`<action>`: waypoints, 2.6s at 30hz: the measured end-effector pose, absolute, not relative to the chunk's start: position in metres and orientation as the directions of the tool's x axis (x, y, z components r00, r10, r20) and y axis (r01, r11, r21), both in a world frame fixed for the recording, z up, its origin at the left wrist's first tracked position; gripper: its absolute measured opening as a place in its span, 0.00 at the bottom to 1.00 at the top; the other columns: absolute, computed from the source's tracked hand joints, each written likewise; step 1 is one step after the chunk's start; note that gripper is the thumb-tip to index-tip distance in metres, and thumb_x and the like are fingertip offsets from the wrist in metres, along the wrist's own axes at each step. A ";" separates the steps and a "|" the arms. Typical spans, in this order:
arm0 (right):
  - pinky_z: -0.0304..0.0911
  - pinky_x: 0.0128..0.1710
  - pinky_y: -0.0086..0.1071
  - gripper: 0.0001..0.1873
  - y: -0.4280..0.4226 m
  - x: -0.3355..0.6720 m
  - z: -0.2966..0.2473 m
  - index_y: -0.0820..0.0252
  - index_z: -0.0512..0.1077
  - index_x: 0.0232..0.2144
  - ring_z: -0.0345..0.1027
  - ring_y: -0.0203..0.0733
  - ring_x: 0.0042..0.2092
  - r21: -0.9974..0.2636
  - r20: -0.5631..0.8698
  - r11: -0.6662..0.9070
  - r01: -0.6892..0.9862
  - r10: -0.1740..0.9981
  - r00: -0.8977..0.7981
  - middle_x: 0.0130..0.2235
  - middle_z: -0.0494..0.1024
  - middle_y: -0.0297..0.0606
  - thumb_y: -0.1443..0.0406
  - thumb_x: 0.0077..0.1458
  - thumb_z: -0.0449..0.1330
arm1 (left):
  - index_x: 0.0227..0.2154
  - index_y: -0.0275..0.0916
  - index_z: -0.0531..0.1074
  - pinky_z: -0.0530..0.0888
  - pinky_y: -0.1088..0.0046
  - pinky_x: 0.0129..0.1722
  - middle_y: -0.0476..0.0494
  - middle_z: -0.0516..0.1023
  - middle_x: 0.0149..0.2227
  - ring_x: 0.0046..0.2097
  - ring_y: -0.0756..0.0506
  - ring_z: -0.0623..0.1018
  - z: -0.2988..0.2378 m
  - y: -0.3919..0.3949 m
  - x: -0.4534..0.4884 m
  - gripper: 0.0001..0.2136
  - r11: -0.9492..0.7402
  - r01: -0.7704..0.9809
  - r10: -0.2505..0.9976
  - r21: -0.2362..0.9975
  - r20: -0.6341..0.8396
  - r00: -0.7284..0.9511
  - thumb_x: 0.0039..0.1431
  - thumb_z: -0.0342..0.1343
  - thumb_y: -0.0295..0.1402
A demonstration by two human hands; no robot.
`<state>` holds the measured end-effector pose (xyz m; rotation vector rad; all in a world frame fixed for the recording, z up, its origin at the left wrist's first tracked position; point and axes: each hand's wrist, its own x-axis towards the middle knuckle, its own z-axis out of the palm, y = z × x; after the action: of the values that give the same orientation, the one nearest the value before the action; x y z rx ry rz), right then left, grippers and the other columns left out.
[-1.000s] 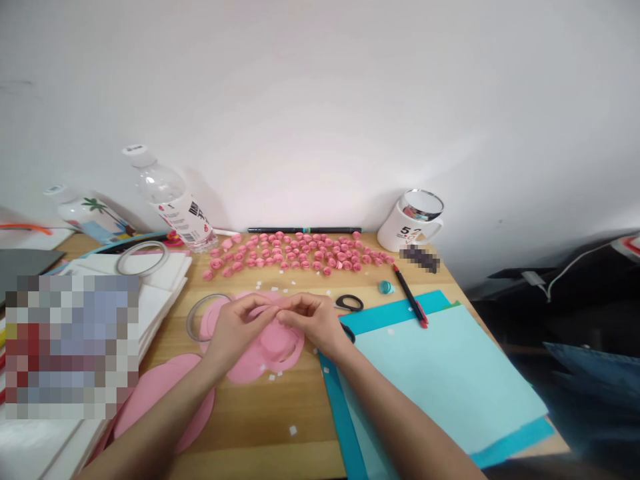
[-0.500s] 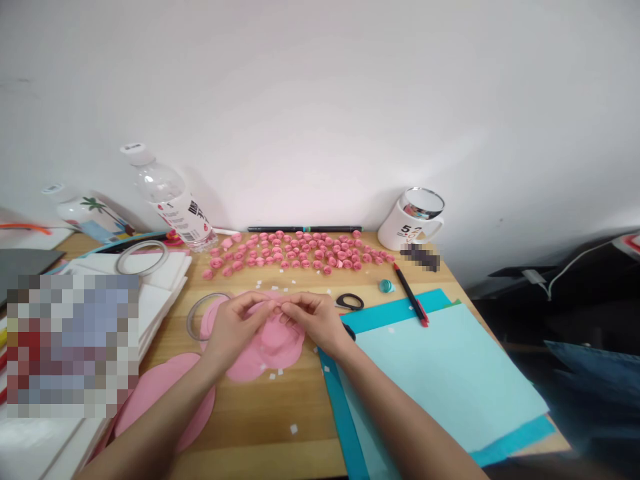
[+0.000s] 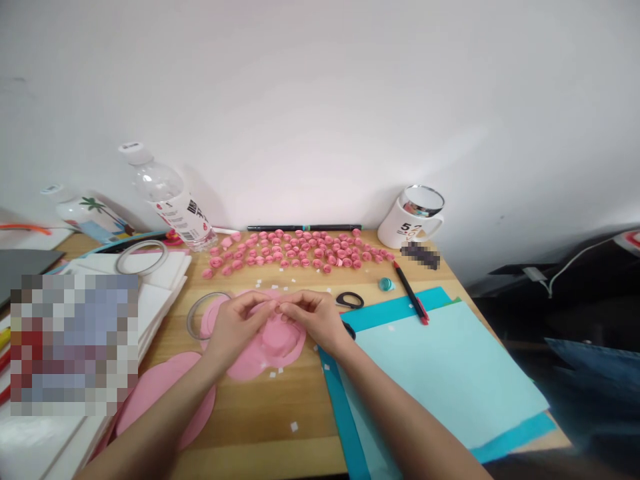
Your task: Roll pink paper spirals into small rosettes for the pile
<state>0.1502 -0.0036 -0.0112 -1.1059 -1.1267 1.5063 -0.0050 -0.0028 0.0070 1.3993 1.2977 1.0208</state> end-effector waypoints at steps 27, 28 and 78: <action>0.68 0.36 0.33 0.18 -0.004 0.149 -0.012 0.60 0.75 0.34 0.74 0.39 0.32 -0.924 -0.205 -0.219 -0.313 0.976 -0.077 0.29 0.81 0.38 0.62 0.36 0.69 | 0.22 0.34 0.73 0.64 0.80 0.20 0.50 0.72 0.20 0.21 0.53 0.68 0.000 -0.001 -0.005 0.09 0.047 0.243 0.996 0.969 -0.065 0.067 0.48 0.57 0.36; 0.68 0.36 0.33 0.18 -0.004 0.149 -0.013 0.60 0.75 0.34 0.75 0.40 0.33 -0.924 -0.203 -0.218 -0.315 0.976 -0.079 0.30 0.81 0.38 0.62 0.36 0.69 | 0.22 0.34 0.73 0.64 0.80 0.20 0.50 0.72 0.20 0.21 0.54 0.68 0.000 -0.001 -0.005 0.09 0.047 0.242 0.995 0.969 -0.066 0.070 0.48 0.57 0.36; 0.66 0.28 0.31 0.31 -0.004 0.152 -0.014 0.60 0.70 0.41 0.71 0.38 0.25 -0.978 -0.071 -0.089 -0.186 0.992 -0.105 0.21 0.74 0.28 0.64 0.30 0.72 | 0.18 0.36 0.68 0.60 0.80 0.20 0.52 0.65 0.15 0.20 0.54 0.64 0.016 -0.002 -0.008 0.14 0.024 0.256 0.906 0.966 -0.129 0.403 0.56 0.48 0.36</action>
<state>0.1517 -0.0043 -0.0141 -1.0752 -1.0960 1.4245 -0.0084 -0.0025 0.0159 1.4986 1.0876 0.7010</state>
